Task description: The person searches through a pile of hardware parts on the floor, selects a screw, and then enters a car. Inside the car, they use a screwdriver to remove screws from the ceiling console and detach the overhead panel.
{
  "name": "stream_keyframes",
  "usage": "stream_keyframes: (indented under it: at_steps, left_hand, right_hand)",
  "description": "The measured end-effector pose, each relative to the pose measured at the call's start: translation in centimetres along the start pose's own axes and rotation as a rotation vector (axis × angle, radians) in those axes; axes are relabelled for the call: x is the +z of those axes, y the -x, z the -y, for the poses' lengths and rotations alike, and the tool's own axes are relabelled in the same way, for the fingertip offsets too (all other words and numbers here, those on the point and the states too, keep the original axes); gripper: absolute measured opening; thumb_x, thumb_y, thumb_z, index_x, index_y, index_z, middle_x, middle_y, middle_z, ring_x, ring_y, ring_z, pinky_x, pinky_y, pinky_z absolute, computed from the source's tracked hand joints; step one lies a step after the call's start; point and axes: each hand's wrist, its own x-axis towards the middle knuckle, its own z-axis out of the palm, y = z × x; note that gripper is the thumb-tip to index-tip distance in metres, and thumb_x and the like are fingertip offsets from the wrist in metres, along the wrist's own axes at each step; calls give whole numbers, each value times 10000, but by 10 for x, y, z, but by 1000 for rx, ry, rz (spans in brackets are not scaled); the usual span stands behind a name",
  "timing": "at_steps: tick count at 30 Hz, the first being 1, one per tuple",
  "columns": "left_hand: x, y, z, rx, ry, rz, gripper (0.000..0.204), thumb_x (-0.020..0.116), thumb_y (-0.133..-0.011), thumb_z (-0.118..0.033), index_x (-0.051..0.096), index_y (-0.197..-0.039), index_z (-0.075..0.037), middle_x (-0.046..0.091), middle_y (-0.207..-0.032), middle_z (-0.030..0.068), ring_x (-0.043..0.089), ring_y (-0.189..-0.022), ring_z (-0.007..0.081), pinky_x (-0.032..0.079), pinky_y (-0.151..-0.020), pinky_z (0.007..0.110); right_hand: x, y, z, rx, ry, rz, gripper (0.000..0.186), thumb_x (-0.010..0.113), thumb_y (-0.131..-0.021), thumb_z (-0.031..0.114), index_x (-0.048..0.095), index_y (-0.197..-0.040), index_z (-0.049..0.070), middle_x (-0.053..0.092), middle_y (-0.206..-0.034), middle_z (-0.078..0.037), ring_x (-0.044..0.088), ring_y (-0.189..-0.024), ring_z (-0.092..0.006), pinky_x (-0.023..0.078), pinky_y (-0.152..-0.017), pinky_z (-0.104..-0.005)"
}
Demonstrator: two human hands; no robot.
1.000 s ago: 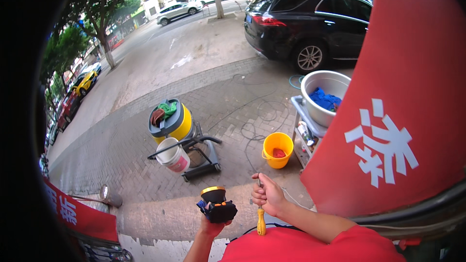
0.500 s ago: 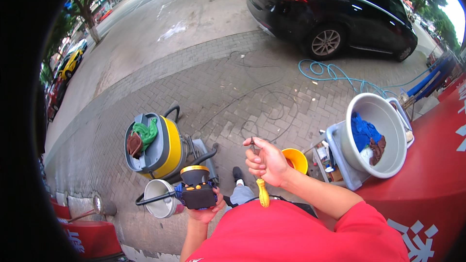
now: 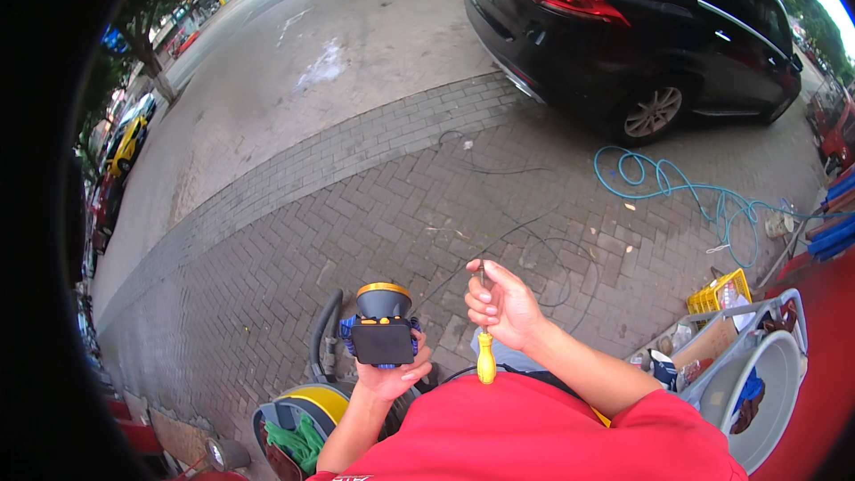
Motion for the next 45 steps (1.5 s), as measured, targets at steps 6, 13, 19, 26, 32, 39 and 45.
stream_keyframes:
  at_steps: [6,13,19,26,32,39,45]
  left_hand:
    - [-3,-199,-163,351,236,-135,539,566,-907,-471,631,-1139,11,499,-908,59,487,-868,210,438,-753,319]
    - [33,-374,-364,631,494,-198,563,646,-876,-473,643,-1128,30,612,-1265,137,378,-1425,305,410,-1076,449]
    - [-33,-542,-567,602,534,-63,585,604,-930,-433,600,-1176,97,589,-1332,196,359,-1443,333,351,-1179,458]
    - [-7,-758,-795,469,488,-119,573,557,-956,-434,616,-1168,94,582,-1346,212,335,-1456,338,342,-1183,469]
    - [-17,-965,-970,441,353,-226,597,605,-908,-501,635,-1084,68,616,-1259,170,392,-1419,356,391,-1132,505]
    - [-11,-1169,-1150,457,210,-364,618,518,-924,-573,665,-1135,-12,678,-1159,105,594,-1207,301,482,-955,480]
    - [-16,-1313,-1318,468,108,-407,577,505,-936,-565,664,-1105,-36,692,-1107,122,658,-1092,311,527,-865,473]
  right_hand:
    - [1,-259,119,173,-16,-72,241,473,-1042,310,535,-1126,92,415,-688,17,342,-538,-72,284,-453,-217]
    - [79,-499,261,281,235,-235,242,488,-1026,293,544,-1111,73,396,-684,16,338,-520,-66,267,-435,-214]
    - [62,-738,355,264,223,-228,242,492,-1025,290,569,-1112,77,412,-673,15,343,-519,-70,272,-432,-213]
    - [93,-971,491,180,75,-308,234,507,-1019,302,578,-1092,91,418,-660,13,353,-522,-74,280,-431,-218]
    - [77,-1199,619,100,-44,-280,234,519,-1013,301,566,-1087,84,422,-665,9,356,-517,-80,278,-434,-225]
    - [117,-1472,786,254,-30,-141,258,502,-1010,307,552,-1128,82,421,-682,12,357,-526,-77,288,-447,-227]
    - [151,-1668,892,266,-4,-237,258,503,-1009,302,560,-1122,78,410,-676,9,353,-521,-85,280,-445,-228]
